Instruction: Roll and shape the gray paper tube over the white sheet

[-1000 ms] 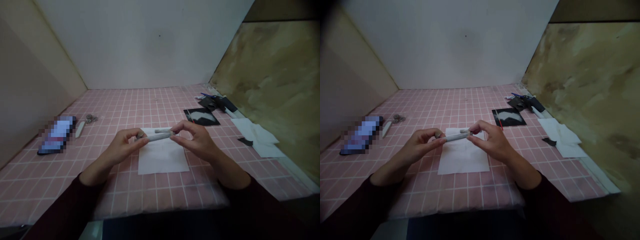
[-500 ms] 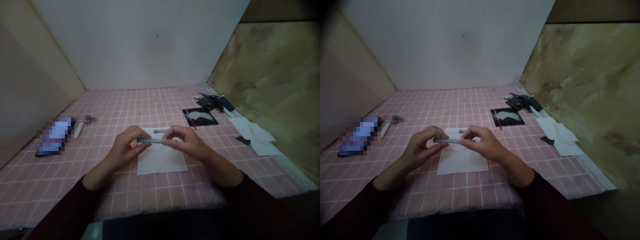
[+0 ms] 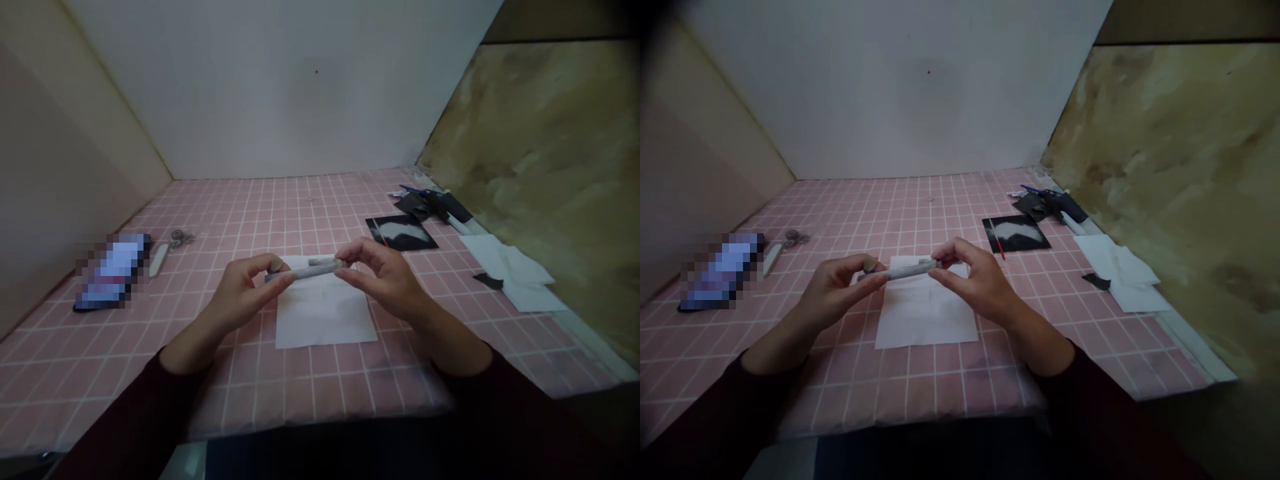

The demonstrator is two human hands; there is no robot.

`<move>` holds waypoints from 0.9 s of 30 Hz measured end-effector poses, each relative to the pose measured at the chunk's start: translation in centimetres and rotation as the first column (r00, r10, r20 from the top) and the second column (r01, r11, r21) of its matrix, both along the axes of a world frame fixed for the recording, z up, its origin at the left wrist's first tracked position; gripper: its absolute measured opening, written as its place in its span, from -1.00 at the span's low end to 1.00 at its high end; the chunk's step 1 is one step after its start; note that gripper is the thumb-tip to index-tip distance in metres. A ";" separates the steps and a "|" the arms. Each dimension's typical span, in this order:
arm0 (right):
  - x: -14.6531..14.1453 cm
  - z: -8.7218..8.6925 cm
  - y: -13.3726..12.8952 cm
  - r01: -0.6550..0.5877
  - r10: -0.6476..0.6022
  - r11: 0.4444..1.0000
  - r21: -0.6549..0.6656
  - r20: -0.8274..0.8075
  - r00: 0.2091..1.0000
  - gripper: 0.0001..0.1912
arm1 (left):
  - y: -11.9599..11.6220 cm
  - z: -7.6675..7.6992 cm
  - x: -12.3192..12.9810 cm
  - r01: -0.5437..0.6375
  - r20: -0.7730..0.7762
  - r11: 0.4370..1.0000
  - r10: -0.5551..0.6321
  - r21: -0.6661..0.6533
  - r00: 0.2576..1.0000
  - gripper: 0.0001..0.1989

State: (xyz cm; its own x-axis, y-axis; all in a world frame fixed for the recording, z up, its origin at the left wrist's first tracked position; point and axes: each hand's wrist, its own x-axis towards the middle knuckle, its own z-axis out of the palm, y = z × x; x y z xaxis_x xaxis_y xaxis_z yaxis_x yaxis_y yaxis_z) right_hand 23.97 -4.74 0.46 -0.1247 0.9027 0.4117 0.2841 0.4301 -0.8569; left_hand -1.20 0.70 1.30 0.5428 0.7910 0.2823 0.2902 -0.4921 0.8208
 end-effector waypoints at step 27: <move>-0.6 0.1 0.1 -0.039 0.027 0.986 -0.163 -0.076 0.997 -0.82 | -0.7 0.0 0.5 0.024 -0.048 0.959 -0.011 0.282 0.999 -0.90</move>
